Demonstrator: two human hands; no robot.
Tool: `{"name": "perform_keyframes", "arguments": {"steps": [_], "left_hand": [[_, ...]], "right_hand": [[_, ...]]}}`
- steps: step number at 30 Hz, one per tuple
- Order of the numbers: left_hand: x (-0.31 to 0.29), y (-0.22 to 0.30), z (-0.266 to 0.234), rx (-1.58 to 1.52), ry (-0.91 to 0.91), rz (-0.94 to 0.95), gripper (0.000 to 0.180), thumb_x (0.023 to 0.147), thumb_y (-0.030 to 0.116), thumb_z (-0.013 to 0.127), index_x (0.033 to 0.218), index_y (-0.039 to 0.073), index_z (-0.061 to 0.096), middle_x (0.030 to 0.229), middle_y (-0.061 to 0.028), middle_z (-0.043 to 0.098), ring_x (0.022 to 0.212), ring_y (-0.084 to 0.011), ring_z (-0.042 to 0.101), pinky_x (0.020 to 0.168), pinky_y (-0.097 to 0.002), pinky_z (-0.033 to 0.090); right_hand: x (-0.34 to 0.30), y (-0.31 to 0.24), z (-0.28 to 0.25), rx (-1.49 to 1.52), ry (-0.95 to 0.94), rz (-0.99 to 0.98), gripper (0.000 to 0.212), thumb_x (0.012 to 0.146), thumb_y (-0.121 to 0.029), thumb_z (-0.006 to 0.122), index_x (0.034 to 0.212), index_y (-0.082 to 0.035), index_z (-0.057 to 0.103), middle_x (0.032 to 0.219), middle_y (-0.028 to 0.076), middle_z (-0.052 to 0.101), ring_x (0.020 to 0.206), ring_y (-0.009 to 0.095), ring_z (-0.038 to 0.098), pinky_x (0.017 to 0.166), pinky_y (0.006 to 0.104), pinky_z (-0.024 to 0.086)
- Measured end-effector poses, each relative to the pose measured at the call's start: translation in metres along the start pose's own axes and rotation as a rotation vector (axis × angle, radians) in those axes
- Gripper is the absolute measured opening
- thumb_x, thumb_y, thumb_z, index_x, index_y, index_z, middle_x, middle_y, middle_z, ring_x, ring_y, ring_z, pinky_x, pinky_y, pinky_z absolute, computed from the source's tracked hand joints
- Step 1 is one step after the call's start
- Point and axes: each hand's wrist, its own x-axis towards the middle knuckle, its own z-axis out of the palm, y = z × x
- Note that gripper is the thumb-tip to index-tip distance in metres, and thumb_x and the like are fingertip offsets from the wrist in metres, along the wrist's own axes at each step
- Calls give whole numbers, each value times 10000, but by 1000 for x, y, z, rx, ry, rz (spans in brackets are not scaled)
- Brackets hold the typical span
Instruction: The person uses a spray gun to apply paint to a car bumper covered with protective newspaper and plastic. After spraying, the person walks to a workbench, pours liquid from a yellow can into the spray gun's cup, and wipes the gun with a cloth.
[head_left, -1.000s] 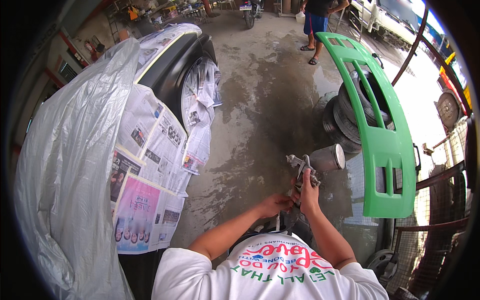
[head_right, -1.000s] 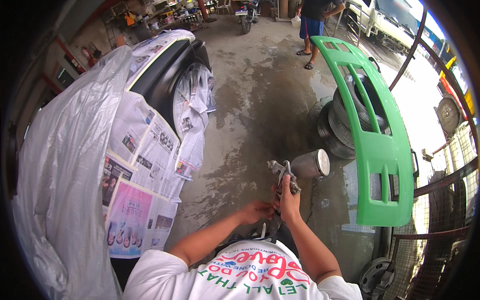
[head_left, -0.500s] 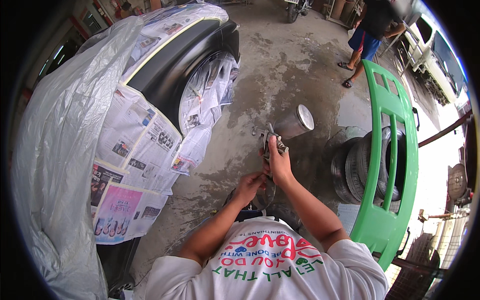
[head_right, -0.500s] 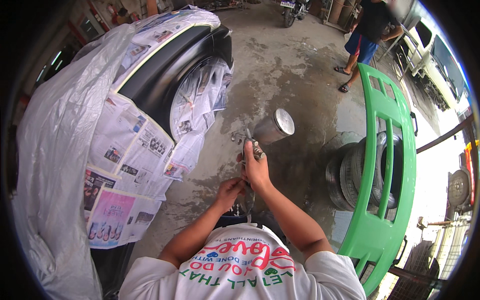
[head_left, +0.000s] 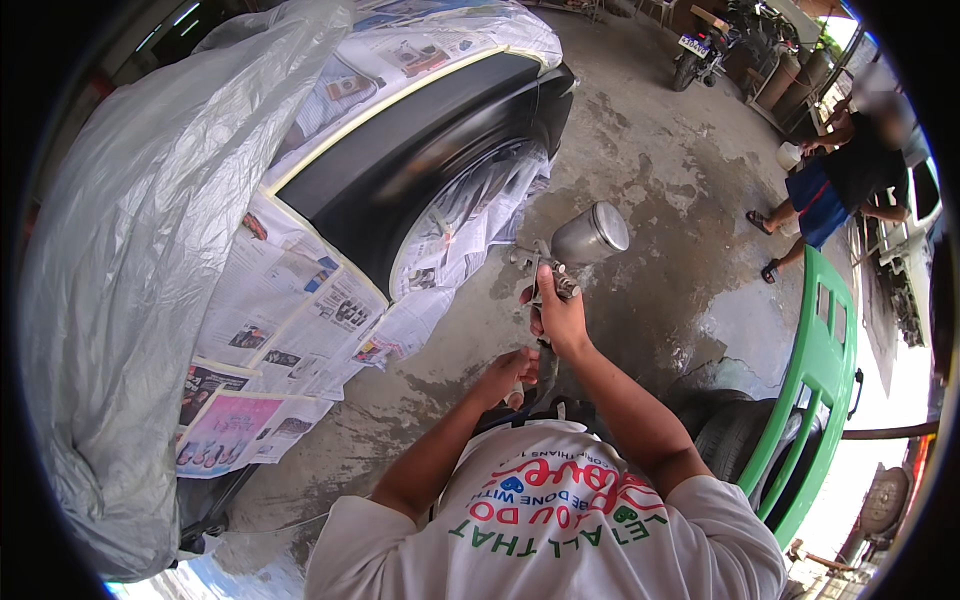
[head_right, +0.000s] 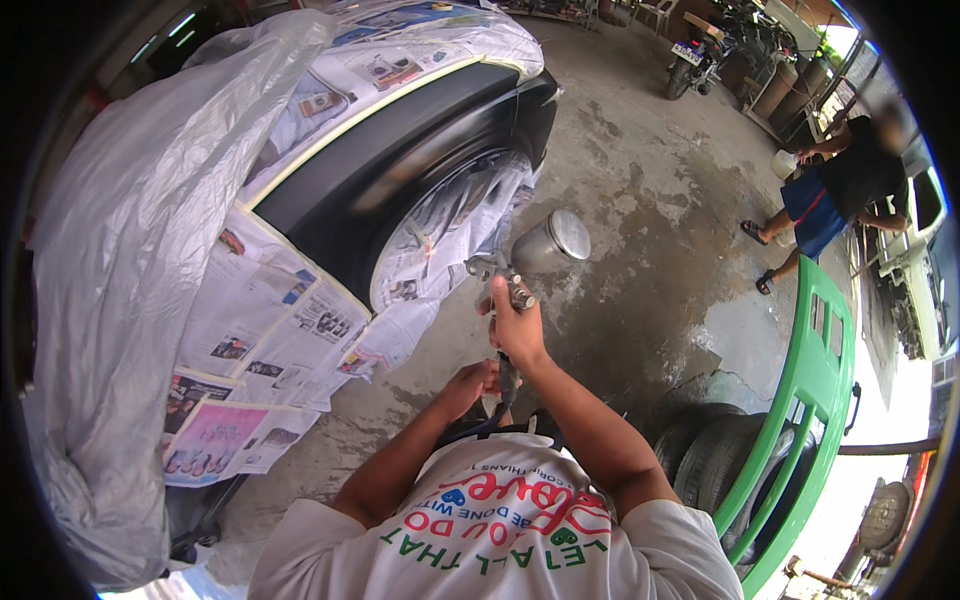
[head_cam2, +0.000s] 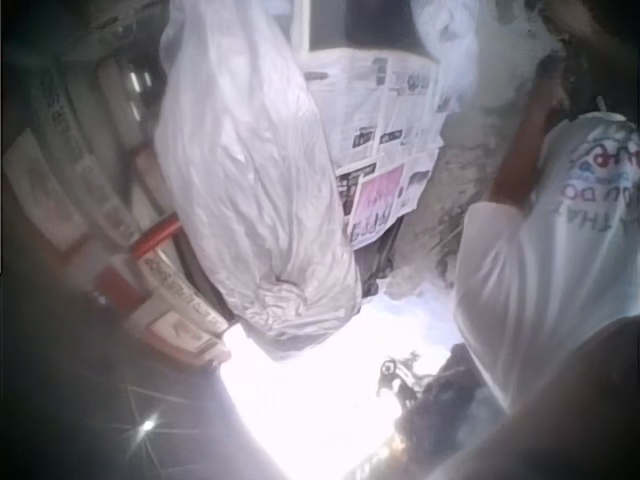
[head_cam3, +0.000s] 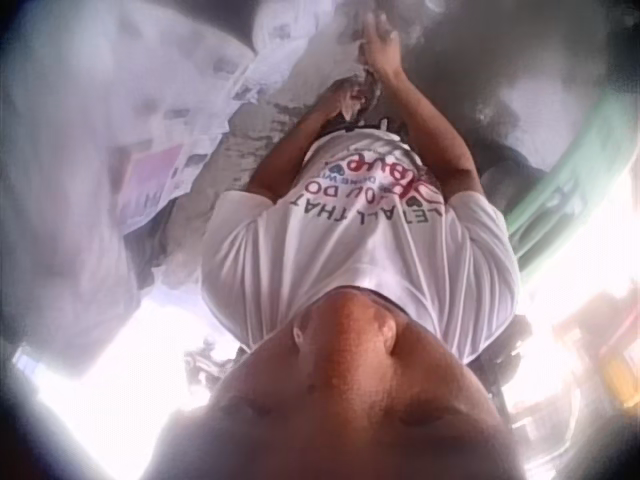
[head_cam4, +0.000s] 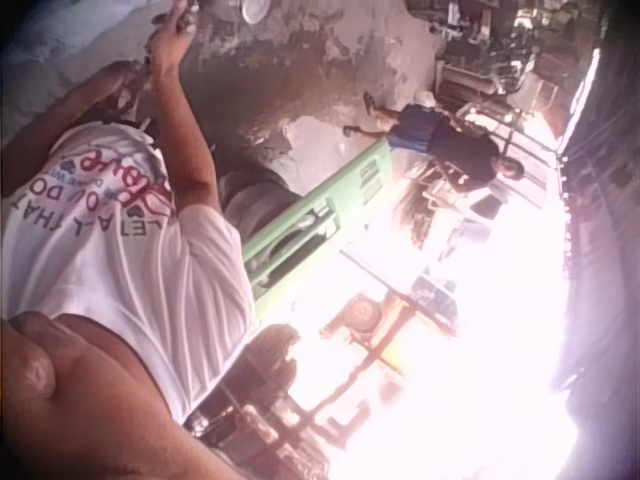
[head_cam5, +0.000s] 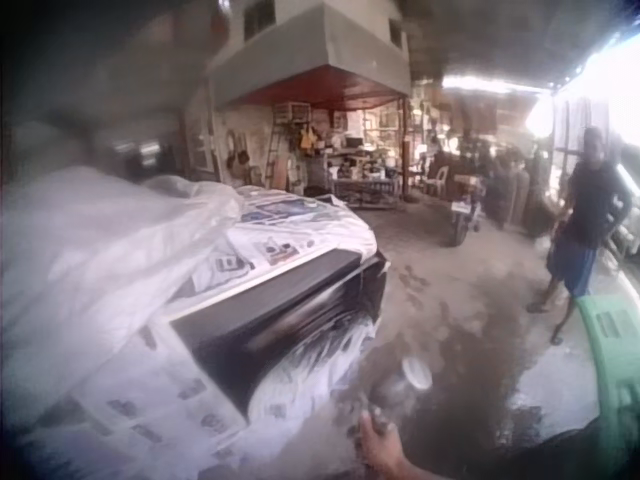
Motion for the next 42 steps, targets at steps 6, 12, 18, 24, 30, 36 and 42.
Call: {"name": "perform_keyframes", "arguments": {"steps": [6,12,18,24,30,36,42], "left_hand": [[-88,-50,-124,505,299,-589,704,1021,643,343,1187,66,711,1174,-148,704,1040,-220,656,944,-386,468],[-96,-16,-118,282,501,-439,710,1023,641,330,1008,74,757,951,-132,746,930,-287,693,896,-403,511],[-121,-54,-82,849,995,-579,702,970,656,468,830,14,716,784,-112,715,744,-253,688,739,-429,517],[-6,-146,33,-326,1377,-129,492,964,517,611,863,39,665,656,-17,601,635,-149,583,581,-364,433],[3,-153,109,-270,1493,-128,444,971,508,610,763,120,552,594,16,371,510,-144,384,563,-316,420],[-56,-154,104,-395,1298,-365,445,975,494,604,749,117,535,588,26,374,517,-138,380,554,-314,390],[-76,-157,76,-321,1215,-370,441,976,478,609,755,100,564,590,19,398,515,-138,398,540,-312,389]], "right_hand": [[134,-71,-19,91,46,-25,388,1032,-436,543,1021,-49,562,756,71,617,429,103,462,353,273,374],[269,-119,-40,-9,-38,-75,382,1019,-451,565,985,-73,532,739,72,586,437,110,440,361,281,365],[391,-152,-84,-107,61,-150,388,1010,-458,577,1049,-73,558,765,80,592,441,117,440,361,298,376],[459,-116,-137,-314,87,-167,379,999,-434,605,1067,-62,590,774,55,592,446,109,462,351,301,361],[406,-37,-96,-311,-107,147,472,996,-540,553,965,-71,590,753,56,621,393,109,463,343,277,342],[314,5,-7,-154,-558,87,421,1030,-484,521,1020,-67,579,739,52,624,390,70,444,352,246,338],[271,1,59,-105,-743,62,391,992,-343,646,1259,-57,638,693,-27,598,611,34,518,549,226,412]]}}
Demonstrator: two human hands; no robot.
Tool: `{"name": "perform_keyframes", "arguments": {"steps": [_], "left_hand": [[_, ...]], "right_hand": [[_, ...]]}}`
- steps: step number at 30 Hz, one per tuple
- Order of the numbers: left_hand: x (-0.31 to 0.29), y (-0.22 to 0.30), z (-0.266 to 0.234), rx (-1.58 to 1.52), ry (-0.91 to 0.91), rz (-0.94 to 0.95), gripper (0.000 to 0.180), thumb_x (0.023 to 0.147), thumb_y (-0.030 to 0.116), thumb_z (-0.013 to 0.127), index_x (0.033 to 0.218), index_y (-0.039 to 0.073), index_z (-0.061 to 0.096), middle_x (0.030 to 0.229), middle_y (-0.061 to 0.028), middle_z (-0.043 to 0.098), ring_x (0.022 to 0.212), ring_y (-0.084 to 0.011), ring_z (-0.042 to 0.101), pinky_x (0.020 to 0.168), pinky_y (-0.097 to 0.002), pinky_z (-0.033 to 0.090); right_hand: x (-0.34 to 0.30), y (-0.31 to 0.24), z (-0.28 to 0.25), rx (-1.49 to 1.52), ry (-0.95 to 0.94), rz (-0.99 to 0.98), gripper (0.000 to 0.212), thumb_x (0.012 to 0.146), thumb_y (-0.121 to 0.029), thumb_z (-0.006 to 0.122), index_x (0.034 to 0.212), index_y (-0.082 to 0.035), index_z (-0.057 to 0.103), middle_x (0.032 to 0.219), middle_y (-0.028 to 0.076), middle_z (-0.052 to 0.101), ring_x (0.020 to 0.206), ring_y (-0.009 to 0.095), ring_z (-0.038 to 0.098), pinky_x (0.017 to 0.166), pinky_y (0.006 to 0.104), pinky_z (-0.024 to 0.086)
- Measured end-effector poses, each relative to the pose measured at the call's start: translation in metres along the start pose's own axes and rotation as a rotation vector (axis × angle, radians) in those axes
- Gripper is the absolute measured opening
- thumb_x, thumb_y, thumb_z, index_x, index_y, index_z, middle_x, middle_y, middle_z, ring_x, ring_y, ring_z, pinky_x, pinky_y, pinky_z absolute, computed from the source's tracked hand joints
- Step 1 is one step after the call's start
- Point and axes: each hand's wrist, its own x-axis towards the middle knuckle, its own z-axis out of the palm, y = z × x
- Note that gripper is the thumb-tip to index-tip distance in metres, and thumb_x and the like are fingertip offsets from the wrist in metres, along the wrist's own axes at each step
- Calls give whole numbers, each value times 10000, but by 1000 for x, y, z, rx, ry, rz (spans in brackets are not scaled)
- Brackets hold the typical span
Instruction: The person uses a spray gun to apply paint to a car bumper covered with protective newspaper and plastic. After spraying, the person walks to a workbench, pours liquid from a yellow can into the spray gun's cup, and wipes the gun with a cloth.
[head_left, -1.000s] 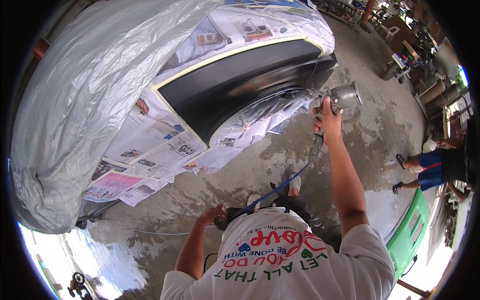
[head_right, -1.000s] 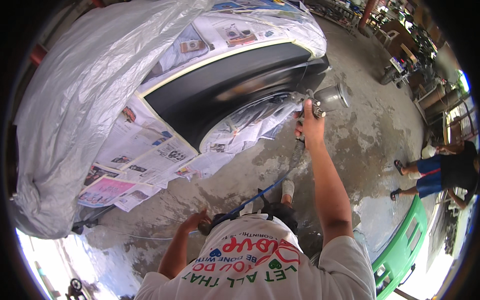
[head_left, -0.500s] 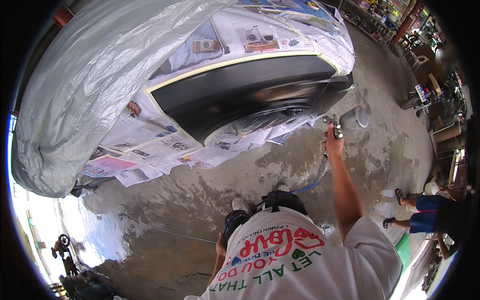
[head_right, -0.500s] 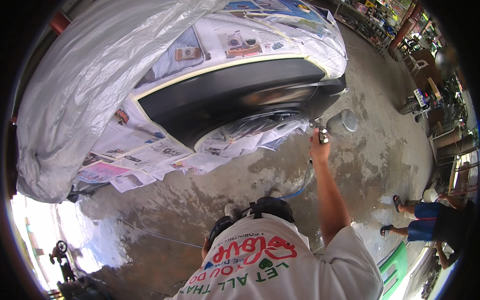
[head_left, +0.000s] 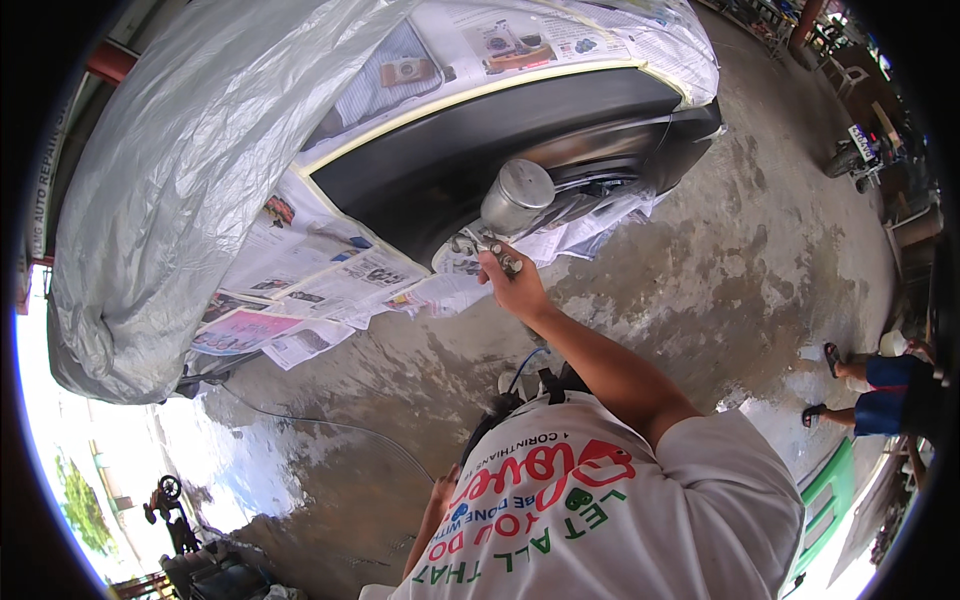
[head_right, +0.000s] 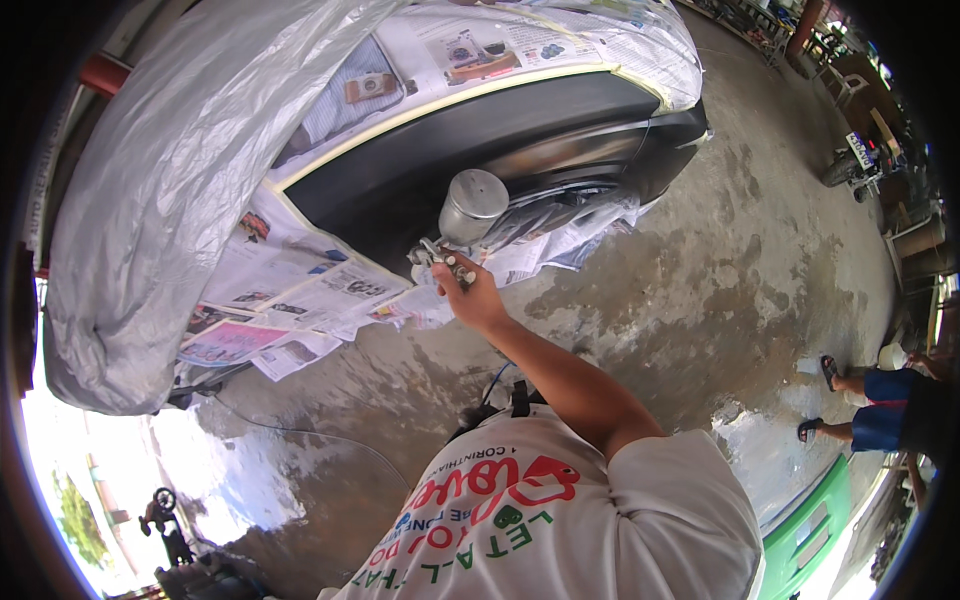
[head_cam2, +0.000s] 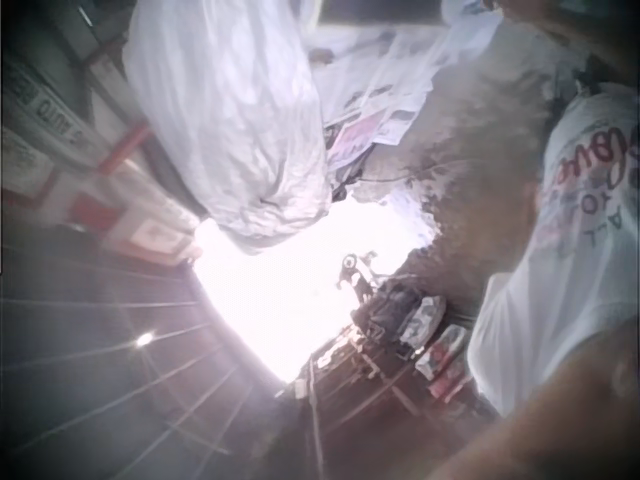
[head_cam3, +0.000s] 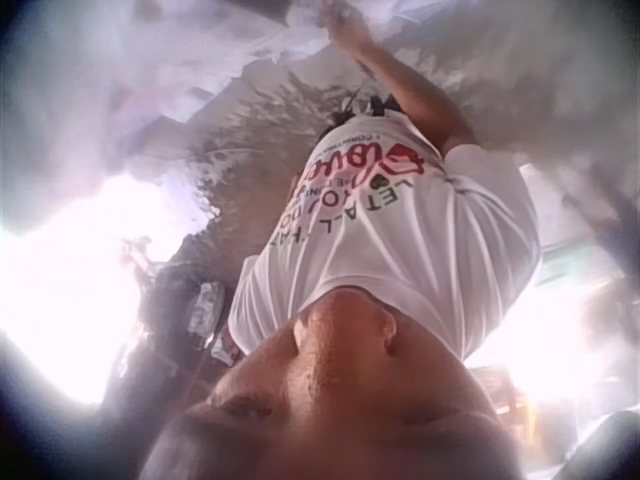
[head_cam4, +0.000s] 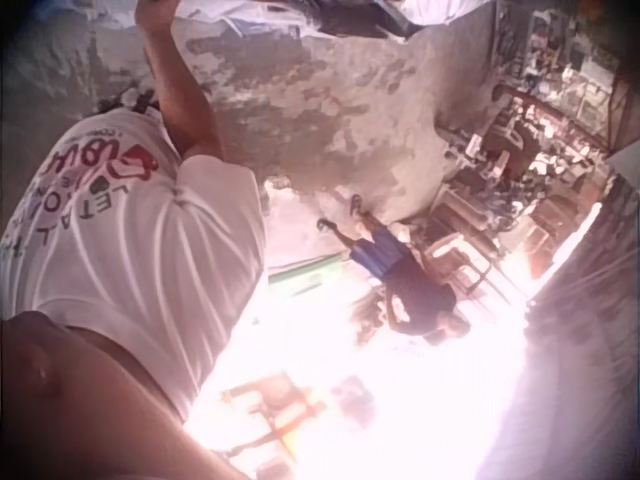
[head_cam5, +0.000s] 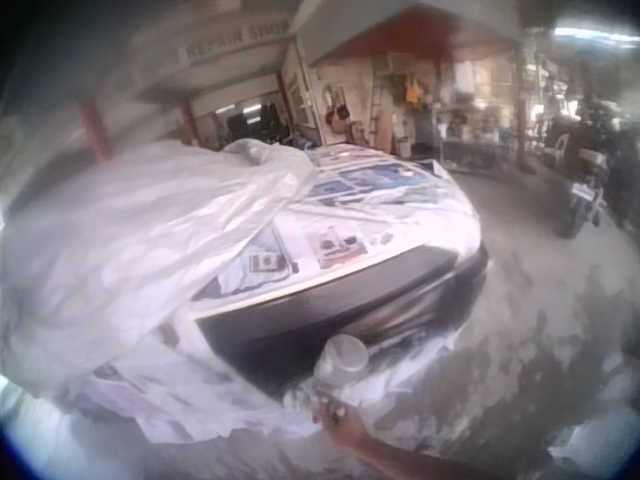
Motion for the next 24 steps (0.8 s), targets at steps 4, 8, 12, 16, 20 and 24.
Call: {"name": "perform_keyframes", "arguments": {"steps": [4,8,12,16,20,24], "left_hand": [[15,23,-14,76,-41,10,439,977,467,612,758,88,583,591,15,414,514,-138,411,531,-311,388],[30,49,-16,144,-81,33,437,977,456,615,762,76,602,592,10,430,513,-138,423,522,-310,387],[36,68,-5,210,-107,19,437,978,445,618,766,64,621,594,5,446,511,-138,435,512,-309,386],[55,91,25,272,-160,65,436,979,435,621,770,52,641,595,1,462,510,-138,447,503,-308,385],[63,113,55,382,-201,131,437,980,424,624,773,40,660,596,-4,477,509,-138,459,494,-308,384],[59,142,90,736,-213,476,471,975,427,626,763,12,693,594,-25,527,514,-141,502,498,-314,408]], "right_hand": [[4,-4,-3,-19,35,-90,386,986,-368,656,1185,-38,649,681,-37,576,617,34,506,554,225,402],[7,-9,-40,-55,156,-196,386,985,-384,657,1131,-27,662,664,-45,551,596,41,490,539,232,400],[5,-27,-107,-89,290,-160,391,983,-389,661,1099,-17,675,656,-45,537,597,46,494,536,244,413],[1,-55,-182,-131,458,-212,389,984,-409,653,1010,-22,663,644,-36,545,572,49,497,511,248,399],[9,-66,-266,-132,610,-206,407,979,-438,651,949,-32,646,631,-20,555,521,60,493,478,257,390],[15,-95,-332,-72,691,-220,410,985,-472,620,924,-70,572,628,3,523,427,80,472,352,263,352]]}}
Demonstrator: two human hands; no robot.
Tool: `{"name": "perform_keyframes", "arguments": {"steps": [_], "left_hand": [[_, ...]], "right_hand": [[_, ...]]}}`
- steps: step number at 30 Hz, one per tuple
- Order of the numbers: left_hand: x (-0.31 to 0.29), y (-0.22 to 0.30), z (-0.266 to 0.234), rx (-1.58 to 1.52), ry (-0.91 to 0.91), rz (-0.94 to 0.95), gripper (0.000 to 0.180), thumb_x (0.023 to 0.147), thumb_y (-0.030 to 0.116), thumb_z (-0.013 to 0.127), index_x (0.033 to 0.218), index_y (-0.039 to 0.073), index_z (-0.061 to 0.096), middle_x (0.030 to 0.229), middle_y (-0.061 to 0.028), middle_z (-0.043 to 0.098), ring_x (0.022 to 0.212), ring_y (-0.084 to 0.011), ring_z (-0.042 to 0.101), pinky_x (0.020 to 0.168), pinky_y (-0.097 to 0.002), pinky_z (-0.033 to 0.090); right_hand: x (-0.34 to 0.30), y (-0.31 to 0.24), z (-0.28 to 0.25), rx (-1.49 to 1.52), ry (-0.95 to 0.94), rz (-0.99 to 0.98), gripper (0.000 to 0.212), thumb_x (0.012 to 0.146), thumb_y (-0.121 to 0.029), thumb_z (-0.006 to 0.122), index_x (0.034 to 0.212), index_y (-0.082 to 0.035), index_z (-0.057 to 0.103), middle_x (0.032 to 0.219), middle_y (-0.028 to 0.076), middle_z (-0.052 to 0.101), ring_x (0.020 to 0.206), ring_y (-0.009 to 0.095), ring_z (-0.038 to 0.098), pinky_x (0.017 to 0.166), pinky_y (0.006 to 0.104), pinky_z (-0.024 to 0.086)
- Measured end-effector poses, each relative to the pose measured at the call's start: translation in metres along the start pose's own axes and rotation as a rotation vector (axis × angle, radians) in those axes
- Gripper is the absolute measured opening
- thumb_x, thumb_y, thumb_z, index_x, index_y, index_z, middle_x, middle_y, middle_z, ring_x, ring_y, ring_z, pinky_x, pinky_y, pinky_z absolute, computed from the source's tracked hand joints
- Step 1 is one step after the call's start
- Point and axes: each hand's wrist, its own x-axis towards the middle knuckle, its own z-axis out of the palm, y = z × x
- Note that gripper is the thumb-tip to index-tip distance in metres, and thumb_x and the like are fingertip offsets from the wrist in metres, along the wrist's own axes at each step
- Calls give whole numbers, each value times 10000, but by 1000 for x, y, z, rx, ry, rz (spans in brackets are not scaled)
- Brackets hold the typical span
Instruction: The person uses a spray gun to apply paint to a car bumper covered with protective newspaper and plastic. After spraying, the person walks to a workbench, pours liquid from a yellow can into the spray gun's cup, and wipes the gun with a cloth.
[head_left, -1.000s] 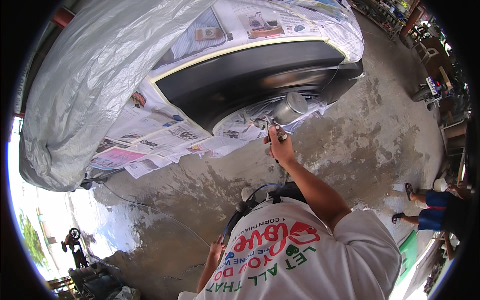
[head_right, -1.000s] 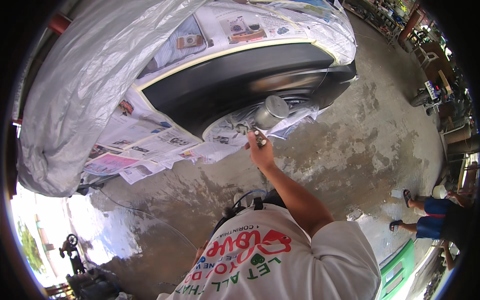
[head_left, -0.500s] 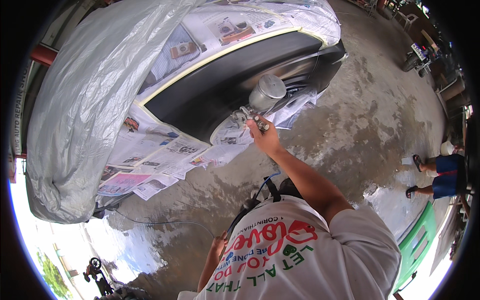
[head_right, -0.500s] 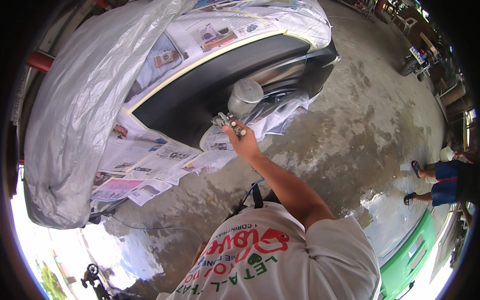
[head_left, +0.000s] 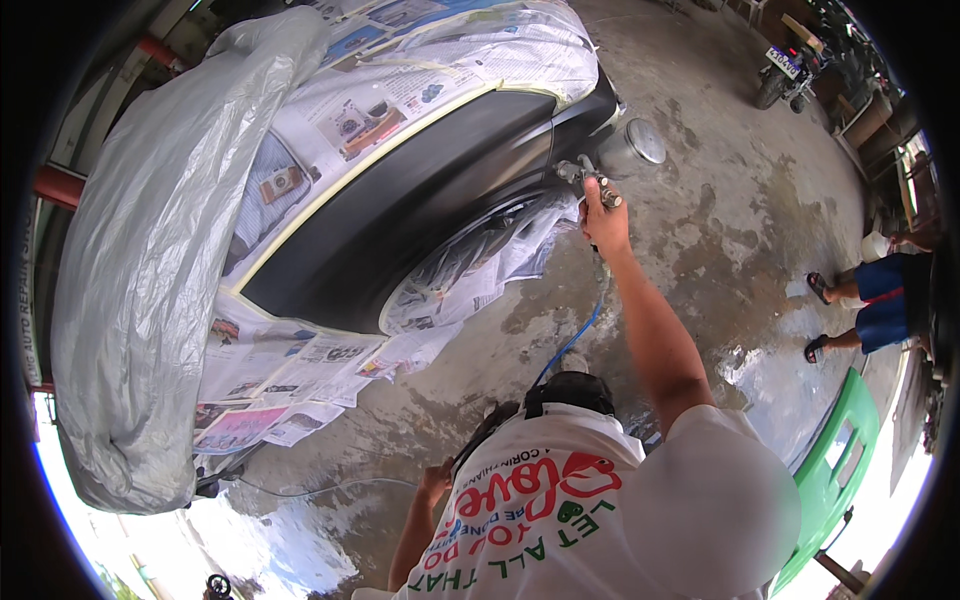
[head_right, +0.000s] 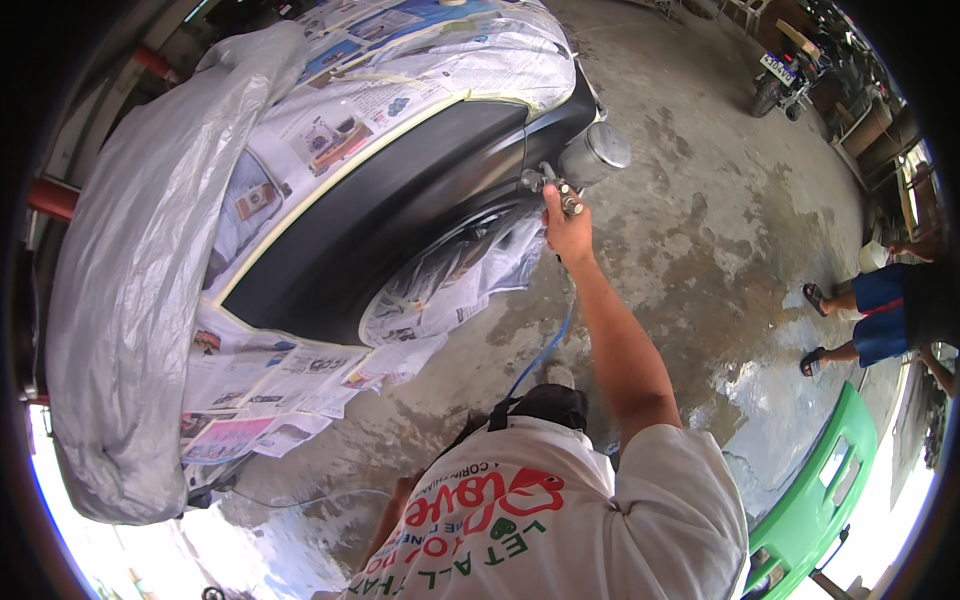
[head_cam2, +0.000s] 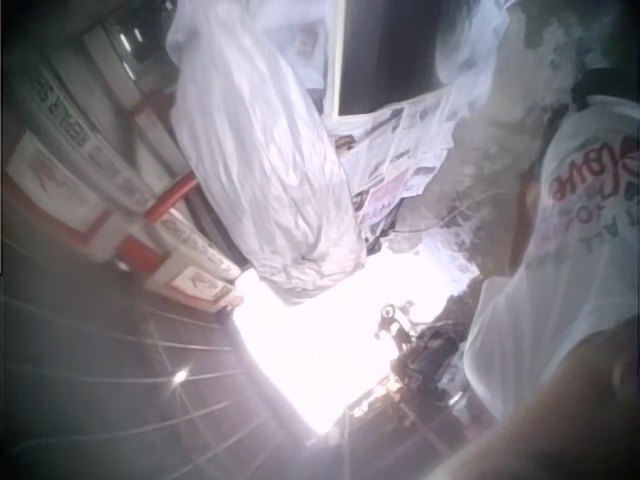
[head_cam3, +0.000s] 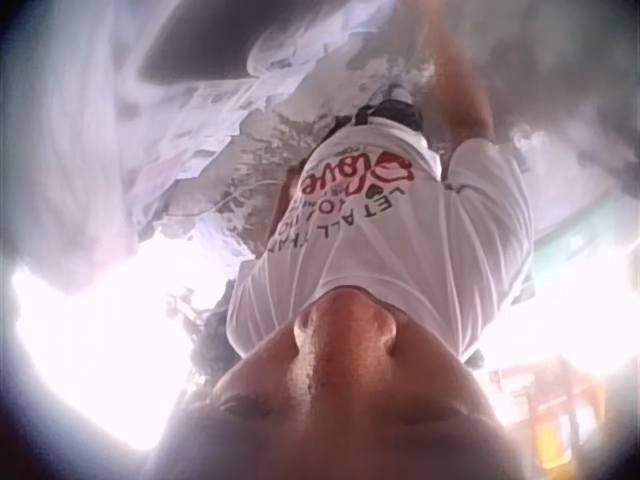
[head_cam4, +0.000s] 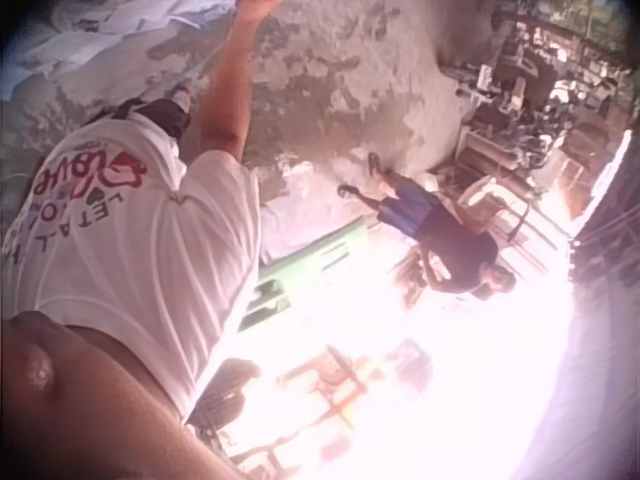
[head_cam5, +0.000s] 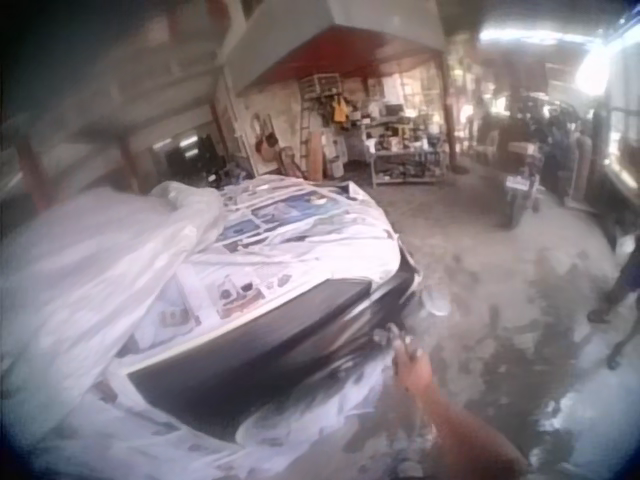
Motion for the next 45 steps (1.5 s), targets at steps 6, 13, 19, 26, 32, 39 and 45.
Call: {"name": "perform_keyframes", "arguments": {"steps": [6,13,19,26,32,39,45], "left_hand": [[13,44,13,262,39,-20,603,957,532,587,691,4,707,608,-71,620,558,-150,574,558,-348,469],[11,-5,23,355,-28,-59,699,925,633,560,757,-26,723,668,-128,674,694,-171,638,664,-401,498],[-5,-40,-22,400,-63,-141,677,921,636,564,864,-10,760,760,-167,717,762,-205,678,742,-390,511],[-66,-27,-56,324,37,-408,682,920,646,557,932,1,777,854,-173,743,854,-226,710,809,-374,527],[-94,-60,-65,326,18,-425,681,920,648,558,945,4,777,860,-175,744,860,-229,714,813,-372,530],[-84,-51,-62,344,-50,-368,679,920,649,558,959,7,778,868,-177,746,868,-231,719,817,-370,534],[-58,-36,-45,249,-80,-327,661,927,631,568,848,7,769,761,-147,724,756,-224,704,745,-375,535]], "right_hand": [[78,8,-54,-174,228,-122,399,993,-485,600,1003,-86,591,630,-7,515,440,80,470,372,268,361],[18,29,-27,-180,-4,67,544,964,-552,614,1100,-27,661,738,41,638,695,154,557,671,333,475],[-80,57,48,-195,-189,-79,602,950,-505,663,1280,-2,625,999,111,713,933,157,631,855,305,501],[-211,64,166,-49,-353,-99,601,953,-446,685,1342,2,589,989,116,712,938,170,649,862,316,509],[-269,80,220,-36,-635,147,598,934,-476,694,1301,-9,625,873,124,710,867,206,683,809,332,525],[-196,114,151,-245,-325,-31,622,891,-576,692,1246,-65,673,969,167,740,933,282,713,839,372,529],[-118,83,57,-332,-130,39,595,895,-587,681,1198,-74,684,944,170,737,910,281,707,823,391,527]]}}
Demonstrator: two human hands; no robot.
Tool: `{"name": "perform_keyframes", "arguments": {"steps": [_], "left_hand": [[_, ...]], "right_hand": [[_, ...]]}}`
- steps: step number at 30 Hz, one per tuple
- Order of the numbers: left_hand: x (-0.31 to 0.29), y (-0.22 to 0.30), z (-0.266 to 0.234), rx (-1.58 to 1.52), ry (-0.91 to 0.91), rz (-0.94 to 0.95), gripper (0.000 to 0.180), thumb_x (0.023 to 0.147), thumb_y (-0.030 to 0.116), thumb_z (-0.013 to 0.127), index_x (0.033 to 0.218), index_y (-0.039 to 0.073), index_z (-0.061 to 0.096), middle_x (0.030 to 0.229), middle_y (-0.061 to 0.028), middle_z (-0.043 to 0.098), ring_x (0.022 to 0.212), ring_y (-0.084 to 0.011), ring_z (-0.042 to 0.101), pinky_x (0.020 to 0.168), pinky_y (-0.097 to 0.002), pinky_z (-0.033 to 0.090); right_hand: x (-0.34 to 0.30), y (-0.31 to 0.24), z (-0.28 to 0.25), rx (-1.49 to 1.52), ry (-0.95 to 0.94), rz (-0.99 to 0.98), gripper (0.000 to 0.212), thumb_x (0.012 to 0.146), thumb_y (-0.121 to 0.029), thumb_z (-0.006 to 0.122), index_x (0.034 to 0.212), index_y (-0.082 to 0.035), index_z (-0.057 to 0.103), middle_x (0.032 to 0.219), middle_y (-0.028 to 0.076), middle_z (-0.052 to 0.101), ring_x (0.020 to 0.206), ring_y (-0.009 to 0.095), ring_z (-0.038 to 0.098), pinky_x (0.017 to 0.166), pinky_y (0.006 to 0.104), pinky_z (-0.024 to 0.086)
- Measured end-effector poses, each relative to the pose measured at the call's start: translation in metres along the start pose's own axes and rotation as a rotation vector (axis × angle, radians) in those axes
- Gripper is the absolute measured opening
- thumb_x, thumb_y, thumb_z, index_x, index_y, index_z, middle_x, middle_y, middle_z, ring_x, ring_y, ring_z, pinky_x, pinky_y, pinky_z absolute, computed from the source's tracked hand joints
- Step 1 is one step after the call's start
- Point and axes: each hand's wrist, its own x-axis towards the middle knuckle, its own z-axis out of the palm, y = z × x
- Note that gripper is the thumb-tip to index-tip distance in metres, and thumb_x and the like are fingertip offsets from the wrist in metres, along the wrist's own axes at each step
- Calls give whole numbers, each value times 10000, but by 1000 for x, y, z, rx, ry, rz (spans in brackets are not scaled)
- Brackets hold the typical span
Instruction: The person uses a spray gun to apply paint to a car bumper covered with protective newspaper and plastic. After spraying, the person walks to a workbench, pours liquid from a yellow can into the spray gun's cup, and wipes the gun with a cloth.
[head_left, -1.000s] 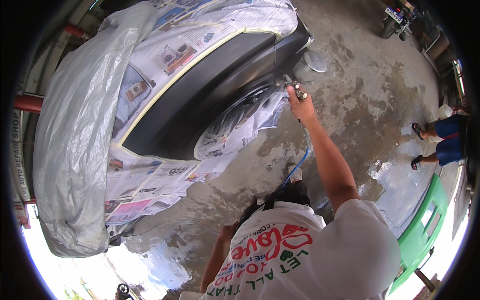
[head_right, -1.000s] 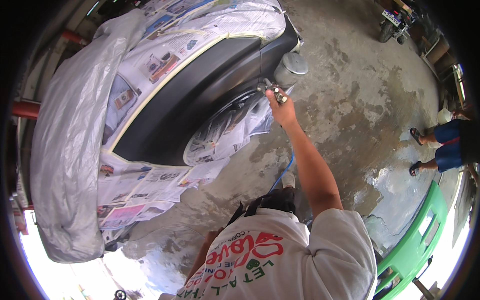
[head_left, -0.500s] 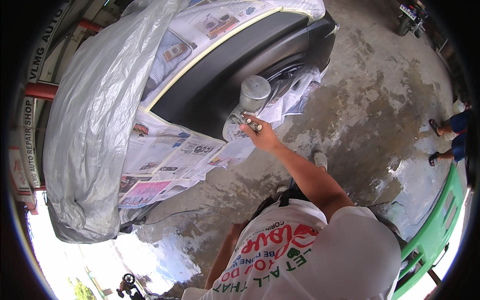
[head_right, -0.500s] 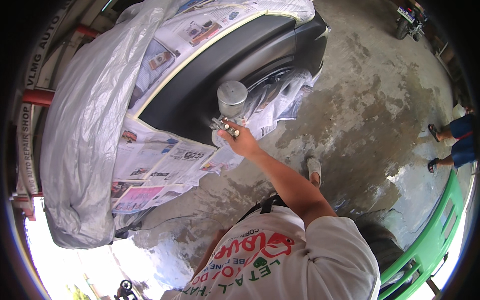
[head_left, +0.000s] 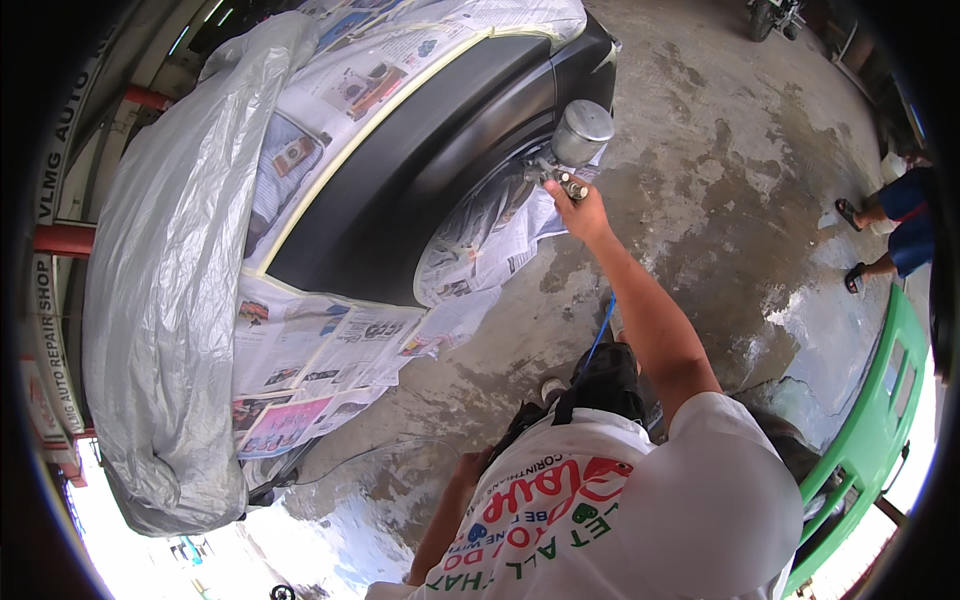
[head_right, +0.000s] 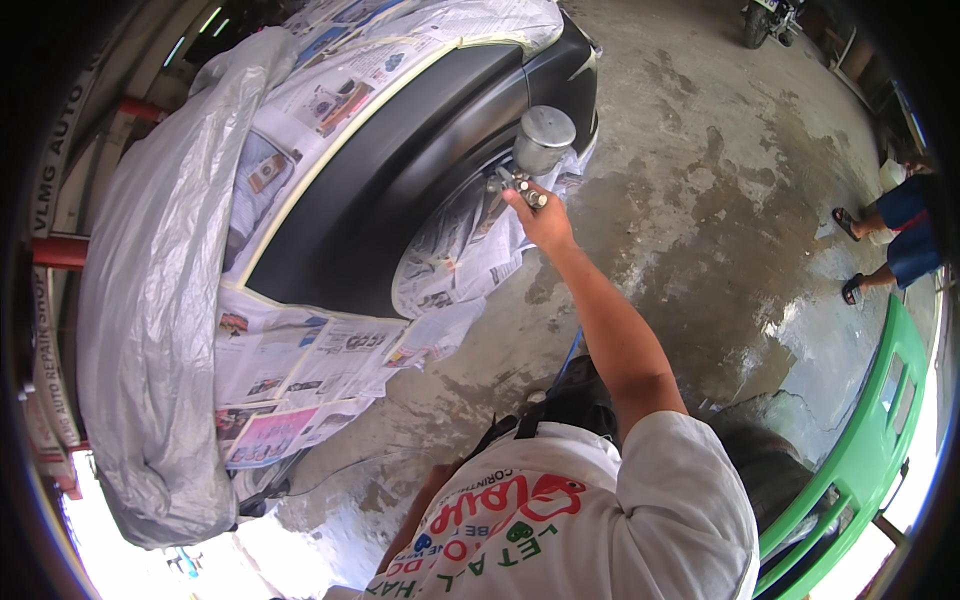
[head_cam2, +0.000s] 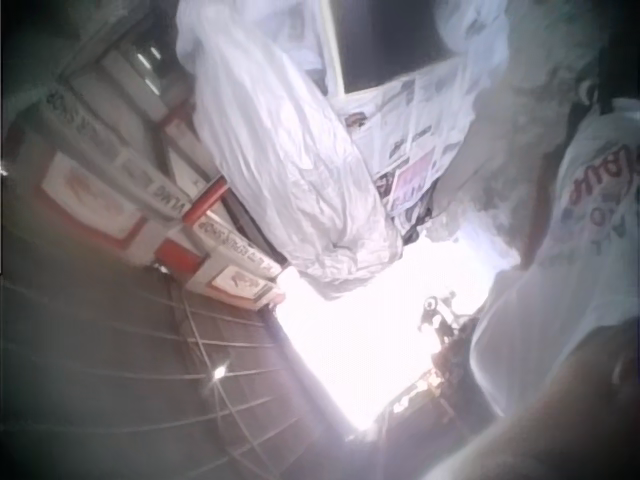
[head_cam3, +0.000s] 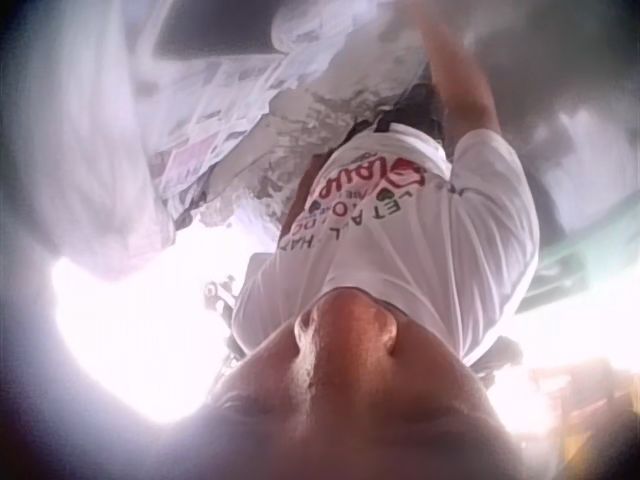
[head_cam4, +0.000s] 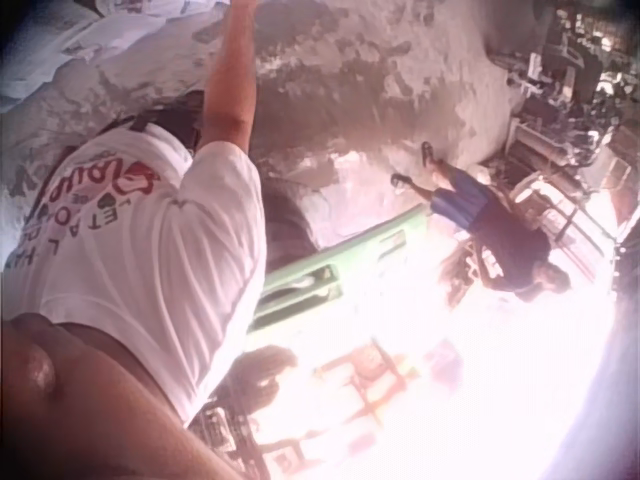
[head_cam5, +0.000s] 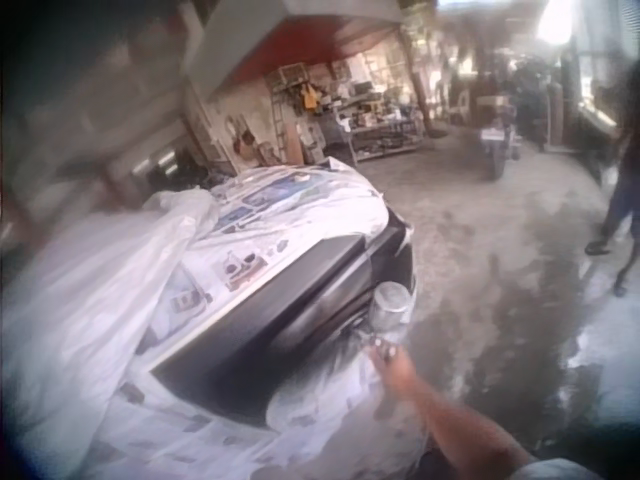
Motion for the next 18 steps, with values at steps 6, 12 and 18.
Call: {"name": "perform_keyframes", "arguments": {"steps": [6,12,18], "left_hand": [[22,54,-8,61,67,104,677,932,619,576,692,0,711,622,-92,664,639,-174,649,661,-358,508],[16,71,-7,117,50,115,658,928,625,577,720,21,733,633,-101,663,644,-176,653,671,-358,511],[3,20,2,164,0,3,666,928,667,529,781,65,772,665,-112,682,659,-196,675,697,-367,526]], "right_hand": [[65,29,-70,-9,396,-60,494,951,-522,645,1072,-43,647,799,72,653,762,185,612,715,346,500],[27,68,-22,26,296,-135,585,932,-532,661,1327,-102,618,1046,196,718,1030,305,697,874,394,514],[-79,43,88,70,-153,-54,591,917,-521,685,1360,-138,606,1011,183,731,980,322,711,861,383,523]]}}
